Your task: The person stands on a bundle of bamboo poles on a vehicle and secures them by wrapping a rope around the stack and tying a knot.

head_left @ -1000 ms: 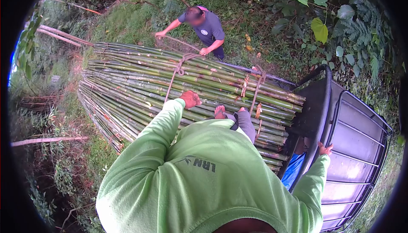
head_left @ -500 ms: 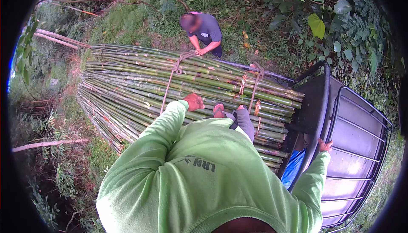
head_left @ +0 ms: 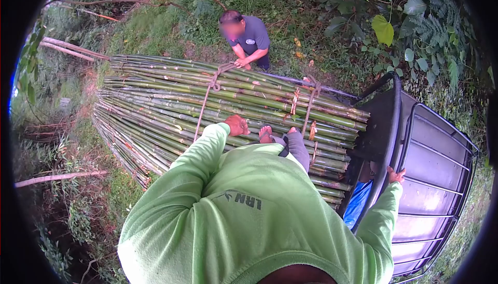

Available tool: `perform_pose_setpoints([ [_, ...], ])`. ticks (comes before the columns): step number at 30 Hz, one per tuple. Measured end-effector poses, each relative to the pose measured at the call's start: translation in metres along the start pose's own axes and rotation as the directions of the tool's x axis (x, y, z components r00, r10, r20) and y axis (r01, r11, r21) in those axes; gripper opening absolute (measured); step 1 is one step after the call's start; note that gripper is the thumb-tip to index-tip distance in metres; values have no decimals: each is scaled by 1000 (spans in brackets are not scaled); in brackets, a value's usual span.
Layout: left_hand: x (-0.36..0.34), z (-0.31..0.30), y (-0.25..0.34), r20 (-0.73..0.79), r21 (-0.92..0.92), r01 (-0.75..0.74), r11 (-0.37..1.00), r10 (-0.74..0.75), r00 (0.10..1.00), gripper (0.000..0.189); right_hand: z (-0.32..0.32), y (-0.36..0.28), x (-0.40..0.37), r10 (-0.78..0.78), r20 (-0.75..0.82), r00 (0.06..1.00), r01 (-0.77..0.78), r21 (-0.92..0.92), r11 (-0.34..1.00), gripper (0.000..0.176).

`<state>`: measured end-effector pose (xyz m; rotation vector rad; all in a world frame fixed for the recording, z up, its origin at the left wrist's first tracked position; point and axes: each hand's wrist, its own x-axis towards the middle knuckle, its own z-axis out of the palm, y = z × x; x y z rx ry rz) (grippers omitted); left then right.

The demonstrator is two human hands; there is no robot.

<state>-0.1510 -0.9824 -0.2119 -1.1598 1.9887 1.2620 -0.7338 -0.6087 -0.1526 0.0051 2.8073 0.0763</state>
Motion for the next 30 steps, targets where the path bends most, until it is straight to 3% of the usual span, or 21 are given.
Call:
perform_pose_setpoints([
  [14,-1,-1,8,-1,-71,23,997,-23,1000,33,-7,-7,-9,20,18,1000,-19,-63,998,100],
  [26,-9,-8,13,5,-26,37,999,-37,999,34,4,4,6,10,-6,1000,-10,-52,999,99],
  [30,-7,5,0,35,35,45,998,-46,998,27,12,9,16,2,-32,999,-4,-67,998,99],
])
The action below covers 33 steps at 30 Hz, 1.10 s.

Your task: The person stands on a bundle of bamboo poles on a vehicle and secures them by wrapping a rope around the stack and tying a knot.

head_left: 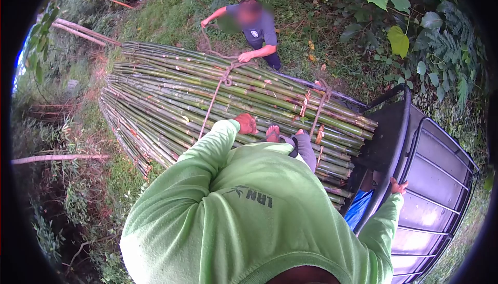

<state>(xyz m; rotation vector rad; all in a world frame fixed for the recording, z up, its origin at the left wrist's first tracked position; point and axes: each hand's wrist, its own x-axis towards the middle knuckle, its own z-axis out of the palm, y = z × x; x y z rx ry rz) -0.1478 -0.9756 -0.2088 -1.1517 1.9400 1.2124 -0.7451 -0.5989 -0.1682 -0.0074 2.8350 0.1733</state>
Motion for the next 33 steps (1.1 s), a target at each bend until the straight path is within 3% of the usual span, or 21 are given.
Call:
perform_pose_setpoints([
  [13,8,13,-9,-46,-23,0,1000,-1,999,23,-2,0,-2,-24,23,999,22,68,997,105],
  [18,5,8,0,-53,41,9,999,-7,999,26,-1,1,-1,-22,16,1000,22,52,998,105],
  [28,-6,12,-1,-68,-9,-11,1000,10,998,27,3,3,1,-41,-22,999,41,-11,999,101],
  [33,-10,30,-15,-105,-26,-16,1000,13,994,25,11,4,8,-46,-41,998,49,69,996,101],
])
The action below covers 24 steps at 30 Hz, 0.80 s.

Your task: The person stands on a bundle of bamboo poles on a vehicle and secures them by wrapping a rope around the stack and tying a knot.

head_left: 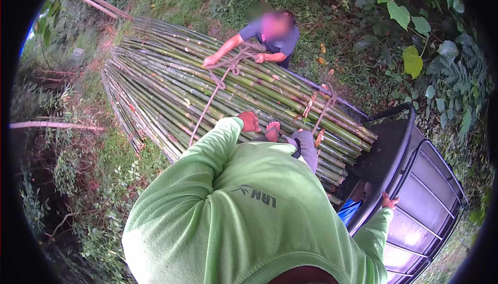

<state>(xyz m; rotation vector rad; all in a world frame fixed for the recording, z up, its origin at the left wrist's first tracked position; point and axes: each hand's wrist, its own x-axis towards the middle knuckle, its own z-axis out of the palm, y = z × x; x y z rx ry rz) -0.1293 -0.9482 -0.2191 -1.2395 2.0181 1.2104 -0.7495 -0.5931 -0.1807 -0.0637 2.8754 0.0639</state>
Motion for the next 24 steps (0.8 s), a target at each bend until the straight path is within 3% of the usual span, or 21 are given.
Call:
perform_pose_setpoints([
  [7,-3,28,-20,37,-112,86,990,-83,996,29,0,-1,1,19,10,1000,-18,-24,1000,101],
  [13,7,24,-16,56,-18,52,998,-51,997,28,2,1,5,11,-4,1000,-11,-10,1000,102],
  [24,14,0,1,-5,-57,40,998,-41,999,31,3,7,8,-13,26,1000,13,-6,1000,103],
])
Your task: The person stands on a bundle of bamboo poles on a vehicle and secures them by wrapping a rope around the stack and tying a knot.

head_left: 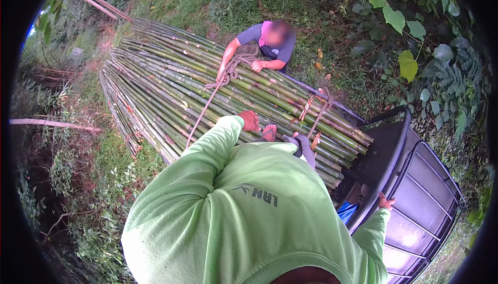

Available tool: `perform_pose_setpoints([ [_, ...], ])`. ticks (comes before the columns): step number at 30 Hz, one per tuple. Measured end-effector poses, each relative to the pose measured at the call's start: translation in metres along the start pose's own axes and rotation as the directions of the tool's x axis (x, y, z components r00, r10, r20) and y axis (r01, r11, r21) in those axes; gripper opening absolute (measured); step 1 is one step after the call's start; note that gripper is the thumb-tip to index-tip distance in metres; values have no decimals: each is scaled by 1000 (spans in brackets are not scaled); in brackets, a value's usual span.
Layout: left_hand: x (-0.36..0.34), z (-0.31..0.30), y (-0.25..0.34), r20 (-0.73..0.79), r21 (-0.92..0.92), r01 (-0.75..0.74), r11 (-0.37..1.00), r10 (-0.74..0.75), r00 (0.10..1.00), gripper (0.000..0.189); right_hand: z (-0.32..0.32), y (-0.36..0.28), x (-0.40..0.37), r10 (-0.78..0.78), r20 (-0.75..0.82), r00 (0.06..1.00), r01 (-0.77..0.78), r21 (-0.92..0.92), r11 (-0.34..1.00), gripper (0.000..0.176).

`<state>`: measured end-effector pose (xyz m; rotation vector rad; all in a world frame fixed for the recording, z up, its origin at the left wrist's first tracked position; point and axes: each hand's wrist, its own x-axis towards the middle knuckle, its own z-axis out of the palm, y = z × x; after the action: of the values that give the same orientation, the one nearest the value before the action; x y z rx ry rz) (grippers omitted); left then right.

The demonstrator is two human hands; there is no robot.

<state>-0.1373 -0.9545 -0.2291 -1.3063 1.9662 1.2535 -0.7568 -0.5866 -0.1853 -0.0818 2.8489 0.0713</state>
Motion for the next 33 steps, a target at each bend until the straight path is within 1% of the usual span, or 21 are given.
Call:
perform_pose_setpoints([
  [3,1,0,-1,28,29,-7,1000,7,1000,30,-3,-2,-3,3,4,1000,-3,-3,1000,103],
  [6,-1,5,-3,-22,54,-52,997,53,998,31,-2,-1,-1,8,-4,1000,-8,-14,1000,103],
  [9,3,11,-6,63,0,-28,1000,28,998,42,-2,-1,-2,16,-5,1000,-16,-6,1000,102],
  [12,1,12,-5,3,16,-66,998,66,998,35,-7,-7,-11,22,8,1000,-22,11,1000,102],
  [15,-8,2,3,44,-49,-16,999,18,999,37,-13,-12,-17,23,24,999,-24,2,1000,102],
  [18,-10,-6,6,86,-22,-19,1000,21,996,44,-10,-9,-14,26,15,1000,-26,-13,1000,102],
  [21,-14,-11,7,76,-35,-1,999,4,997,44,-12,-11,-15,29,22,999,-29,-14,999,103],
  [24,-9,-5,1,20,-17,-3,1000,3,1000,40,-11,-11,-15,32,26,999,-32,-9,999,103],
  [30,-18,-9,8,28,62,-51,997,50,998,36,-4,-4,-5,27,18,999,-27,-2,1000,104],
  [33,-24,-17,15,111,108,-41,993,29,993,44,-6,-7,-8,40,9,999,-40,-9,999,103],
])
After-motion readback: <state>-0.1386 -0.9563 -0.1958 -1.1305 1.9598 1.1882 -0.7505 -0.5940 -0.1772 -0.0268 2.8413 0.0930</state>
